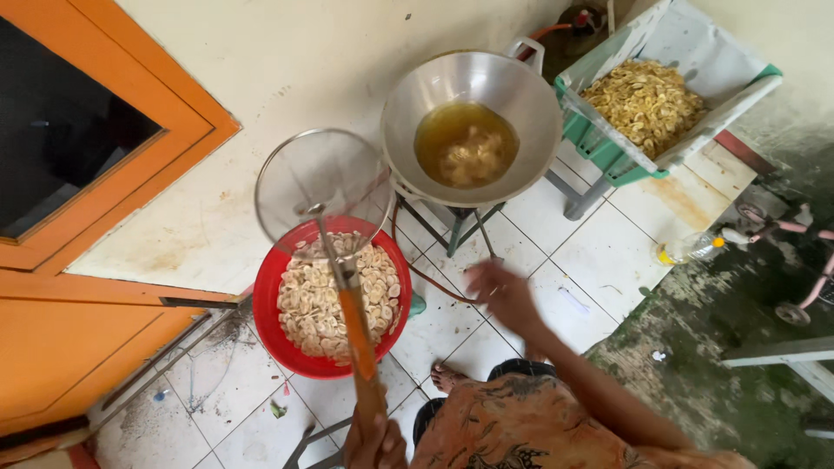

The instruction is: The person uses a wire skimmer to lift fried dough pieces from a wok of hot oil and transfers them into a red basin. They then add more dough pieces from the basin into the wok and stir them in the oil with a ladle.

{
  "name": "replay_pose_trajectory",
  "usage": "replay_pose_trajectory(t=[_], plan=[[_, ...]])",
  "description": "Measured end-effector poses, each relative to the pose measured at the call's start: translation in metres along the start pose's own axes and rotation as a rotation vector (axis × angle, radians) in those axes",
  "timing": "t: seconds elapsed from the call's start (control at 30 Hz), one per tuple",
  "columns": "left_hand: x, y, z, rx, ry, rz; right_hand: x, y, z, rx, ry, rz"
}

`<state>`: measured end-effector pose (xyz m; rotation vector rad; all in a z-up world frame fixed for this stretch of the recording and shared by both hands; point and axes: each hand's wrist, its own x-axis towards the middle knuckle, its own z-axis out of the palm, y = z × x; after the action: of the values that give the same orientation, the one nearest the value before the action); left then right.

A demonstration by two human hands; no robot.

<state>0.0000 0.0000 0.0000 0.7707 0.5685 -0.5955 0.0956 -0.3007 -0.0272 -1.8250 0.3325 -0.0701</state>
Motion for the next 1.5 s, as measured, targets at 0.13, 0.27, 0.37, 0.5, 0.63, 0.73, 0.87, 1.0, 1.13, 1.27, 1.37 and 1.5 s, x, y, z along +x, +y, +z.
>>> replay_pose_trajectory(t=[0.13, 0.27, 0.37, 0.5, 0.63, 0.73, 0.87, 1.0, 1.13, 1.27, 1.37, 1.5], plan=[[0.020, -0.012, 0.043, 0.036, -0.072, -0.031, -0.029, -0.062, 0.040, -0.085, -0.248, 0.330], [0.053, -0.041, 0.052, 0.128, -0.256, -0.007, -0.021, -0.073, 0.041, 0.090, -0.367, 0.572], [0.055, -0.049, 0.072, 0.173, -0.209, -0.054, -0.014, -0.060, 0.028, 0.109, -0.346, 0.656], [0.054, -0.055, 0.098, 0.218, -0.151, -0.120, -0.034, -0.104, -0.002, -0.192, -0.259, 0.432], [0.048, -0.057, 0.113, 0.272, -0.144, -0.138, -0.017, -0.059, 0.001, -0.335, -0.189, 0.499], [0.057, -0.064, 0.106, 0.345, -0.166, -0.143, -0.013, -0.040, 0.007, -0.284, -0.235, 0.602], [0.057, -0.063, 0.122, 0.363, -0.115, -0.162, -0.013, -0.016, 0.016, -0.265, -0.050, 0.508], [0.071, -0.073, 0.117, 0.405, -0.148, -0.162, -0.022, -0.036, 0.015, -0.371, 0.127, 0.445], [0.082, -0.086, 0.111, 0.432, -0.177, -0.136, 0.002, -0.011, 0.014, -0.526, -0.145, 0.575], [0.087, -0.088, 0.120, 0.372, -0.138, -0.175, 0.017, 0.045, 0.012, -0.585, -0.173, 0.453], [0.115, -0.105, 0.103, 0.255, -0.172, -0.172, 0.012, 0.058, -0.029, -0.588, -0.109, 0.414], [0.150, -0.132, 0.092, 0.132, -0.344, -0.128, -0.002, 0.095, -0.137, -0.512, 0.039, 0.164]])
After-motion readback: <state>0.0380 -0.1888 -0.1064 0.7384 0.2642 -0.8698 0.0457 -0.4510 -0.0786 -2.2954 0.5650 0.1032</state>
